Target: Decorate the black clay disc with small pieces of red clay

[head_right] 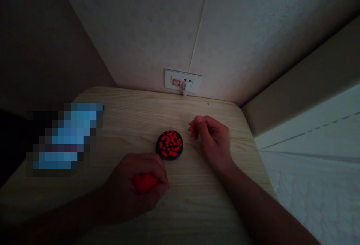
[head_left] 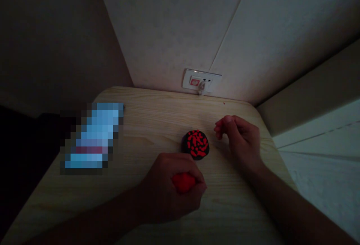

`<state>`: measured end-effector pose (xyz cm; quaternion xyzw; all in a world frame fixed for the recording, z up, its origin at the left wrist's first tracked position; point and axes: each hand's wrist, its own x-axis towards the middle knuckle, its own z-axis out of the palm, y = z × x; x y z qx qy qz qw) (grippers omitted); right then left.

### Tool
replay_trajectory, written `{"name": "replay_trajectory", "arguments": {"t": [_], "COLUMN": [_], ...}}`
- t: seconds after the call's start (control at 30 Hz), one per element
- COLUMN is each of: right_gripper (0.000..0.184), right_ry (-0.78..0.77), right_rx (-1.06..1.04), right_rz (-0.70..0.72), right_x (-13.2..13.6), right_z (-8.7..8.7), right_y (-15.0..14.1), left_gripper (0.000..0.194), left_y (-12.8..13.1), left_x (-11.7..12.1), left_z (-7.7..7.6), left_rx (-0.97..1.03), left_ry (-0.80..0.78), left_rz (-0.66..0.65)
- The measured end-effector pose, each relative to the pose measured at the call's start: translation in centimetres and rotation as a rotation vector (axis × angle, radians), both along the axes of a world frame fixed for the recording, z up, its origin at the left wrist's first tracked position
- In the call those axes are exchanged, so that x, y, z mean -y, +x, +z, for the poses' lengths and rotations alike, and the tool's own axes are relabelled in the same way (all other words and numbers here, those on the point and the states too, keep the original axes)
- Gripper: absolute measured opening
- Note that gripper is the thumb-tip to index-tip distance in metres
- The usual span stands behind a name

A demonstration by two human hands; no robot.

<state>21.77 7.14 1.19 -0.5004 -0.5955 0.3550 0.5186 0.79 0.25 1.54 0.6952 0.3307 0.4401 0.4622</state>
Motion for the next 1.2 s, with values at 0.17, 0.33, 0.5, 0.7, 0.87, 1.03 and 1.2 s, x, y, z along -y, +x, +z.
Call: {"name": "replay_trajectory", "arguments": {"t": [0.17,0.33,0.5,0.7,0.87,1.03,1.2], "right_gripper": [0.032,0.024,0.024,0.021,0.017,0.013,0.016], "right_ry": [0.002,-0.009,0.023,0.148,0.095,0.029,0.028], "right_rx": [0.063,0.077,0.135,0.257,0.184,0.079,0.034], "right_rz": [-0.011,0.012,0.014,-0.066,-0.061,-0.094,-0.065], "right_x": [-0.03,-0.11,-0.28,-0.43,-0.47,-0.35,-0.09], "right_z": [0.15,0.2,0.12,0.05,-0.23,-0.23,0.05], "right_y": [0.14,-0.15,-0.1,0.17,0.16,-0.13,-0.41], "left_gripper": [0.01,0.01,0.01,0.009,0.009,0.009,0.009], "left_y": [-0.05,-0.01,0.01,0.09,0.08,-0.02,0.04], "left_x": [0.13,0.22,0.3,0.06,0.1,0.24,0.15], "left_z": [0.01,-0.02,-0.03,-0.05,-0.02,-0.08,0.07], "left_rx": [-0.007,-0.008,-0.013,-0.003,0.005,0.0,-0.005], "left_ry": [-0.003,-0.005,-0.006,-0.002,0.006,-0.008,-0.023], "left_rz": [0.008,0.007,0.01,-0.003,-0.001,-0.002,0.002]}}
